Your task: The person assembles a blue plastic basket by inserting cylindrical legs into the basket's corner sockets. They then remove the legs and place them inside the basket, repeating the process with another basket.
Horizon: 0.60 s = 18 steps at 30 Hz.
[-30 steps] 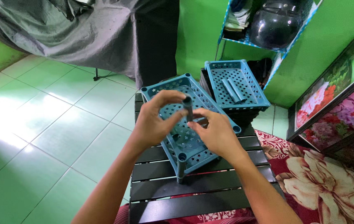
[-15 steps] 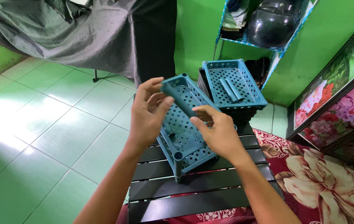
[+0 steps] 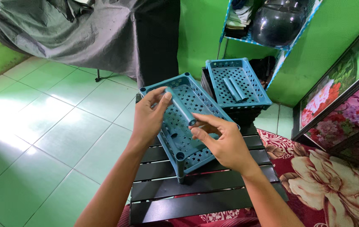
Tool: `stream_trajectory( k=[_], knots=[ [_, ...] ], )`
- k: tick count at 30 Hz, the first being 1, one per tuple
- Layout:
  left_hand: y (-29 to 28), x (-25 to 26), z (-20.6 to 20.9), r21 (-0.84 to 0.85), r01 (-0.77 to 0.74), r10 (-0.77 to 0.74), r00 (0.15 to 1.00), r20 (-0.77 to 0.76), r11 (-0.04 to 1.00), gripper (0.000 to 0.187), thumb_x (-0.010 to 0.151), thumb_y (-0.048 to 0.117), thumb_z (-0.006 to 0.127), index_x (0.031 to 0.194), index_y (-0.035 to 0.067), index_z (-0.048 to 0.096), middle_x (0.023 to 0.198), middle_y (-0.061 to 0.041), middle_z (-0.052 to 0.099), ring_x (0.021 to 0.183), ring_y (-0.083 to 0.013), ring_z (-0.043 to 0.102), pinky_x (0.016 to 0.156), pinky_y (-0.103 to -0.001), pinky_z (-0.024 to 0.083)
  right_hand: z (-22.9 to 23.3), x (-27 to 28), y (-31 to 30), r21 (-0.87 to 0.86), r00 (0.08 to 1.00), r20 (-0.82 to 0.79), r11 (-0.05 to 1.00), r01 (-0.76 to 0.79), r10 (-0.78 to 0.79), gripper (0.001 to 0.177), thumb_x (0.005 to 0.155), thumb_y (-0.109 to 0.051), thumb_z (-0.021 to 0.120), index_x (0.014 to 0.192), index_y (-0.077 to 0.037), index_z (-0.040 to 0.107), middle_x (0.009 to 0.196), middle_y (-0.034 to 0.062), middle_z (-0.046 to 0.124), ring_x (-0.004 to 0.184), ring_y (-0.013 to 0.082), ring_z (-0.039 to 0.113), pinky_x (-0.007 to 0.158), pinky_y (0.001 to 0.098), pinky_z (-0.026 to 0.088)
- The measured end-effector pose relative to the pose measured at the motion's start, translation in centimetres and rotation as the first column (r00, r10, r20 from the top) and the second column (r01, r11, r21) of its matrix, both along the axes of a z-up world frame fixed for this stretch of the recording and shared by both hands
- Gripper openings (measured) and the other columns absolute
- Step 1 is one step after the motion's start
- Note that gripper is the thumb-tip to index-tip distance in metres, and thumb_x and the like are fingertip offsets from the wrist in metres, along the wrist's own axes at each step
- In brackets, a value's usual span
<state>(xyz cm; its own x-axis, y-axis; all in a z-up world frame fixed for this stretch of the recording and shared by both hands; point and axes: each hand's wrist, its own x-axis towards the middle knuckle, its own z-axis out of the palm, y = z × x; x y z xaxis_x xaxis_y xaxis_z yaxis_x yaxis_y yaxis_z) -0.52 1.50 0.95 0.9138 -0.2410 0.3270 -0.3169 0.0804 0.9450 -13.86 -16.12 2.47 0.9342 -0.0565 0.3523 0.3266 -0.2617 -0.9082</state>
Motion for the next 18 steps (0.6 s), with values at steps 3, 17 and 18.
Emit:
stream_trajectory(
  k=[3, 17, 18],
  knots=[
    [-0.4, -0.2, 0.2, 0.049, -0.009, 0.011, 0.999, -0.053, 0.999, 0.046, 0.097, 0.032, 0.066, 0.128, -0.002, 0.067, 0.104, -0.009, 0.076, 0.1, -0.014, 0.073, 0.085, -0.027, 0.056, -0.2, 0.0, 0.1, 0.022, 1.0, -0.011, 1.0, 0.02, -0.02, 0.042, 0.092, -0.017, 0.074, 0.129, 0.0, 0.069, 0.099, 0.0092, 0.079, 0.084, 0.0128, 0.074, 0.079, 0.0286, 0.06],
    [-1.0, -0.9, 1.0, 0.079, -0.03, 0.029, 0.999, 0.016, 0.996, 0.049, 0.099, 0.031, 0.065, 0.136, -0.001, 0.063, 0.108, -0.014, 0.074, 0.105, -0.0165, 0.07, 0.092, -0.031, 0.055, -0.8, -0.1, -0.1, 0.085, 0.997, -0.064, 0.995, 0.052, -0.046, 0.038, 0.095, -0.022, 0.069, 0.128, -0.002, 0.071, 0.099, 0.0085, 0.079, 0.082, 0.0132, 0.075, 0.075, 0.0273, 0.06],
    [-1.0, -0.9, 1.1, 0.024, 0.001, -0.002, 1.0, 0.029, 1.0, 0.048, 0.099, 0.029, 0.064, 0.137, -0.002, 0.061, 0.113, -0.014, 0.074, 0.107, -0.0168, 0.07, 0.094, -0.032, 0.056, -0.8, -0.2, -0.1, 0.068, 0.997, -0.06, 0.996, 0.055, -0.051, 0.038, 0.095, -0.021, 0.069, 0.128, -0.003, 0.071, 0.099, 0.008, 0.079, 0.082, 0.0132, 0.075, 0.074, 0.0272, 0.059]
  ],
)
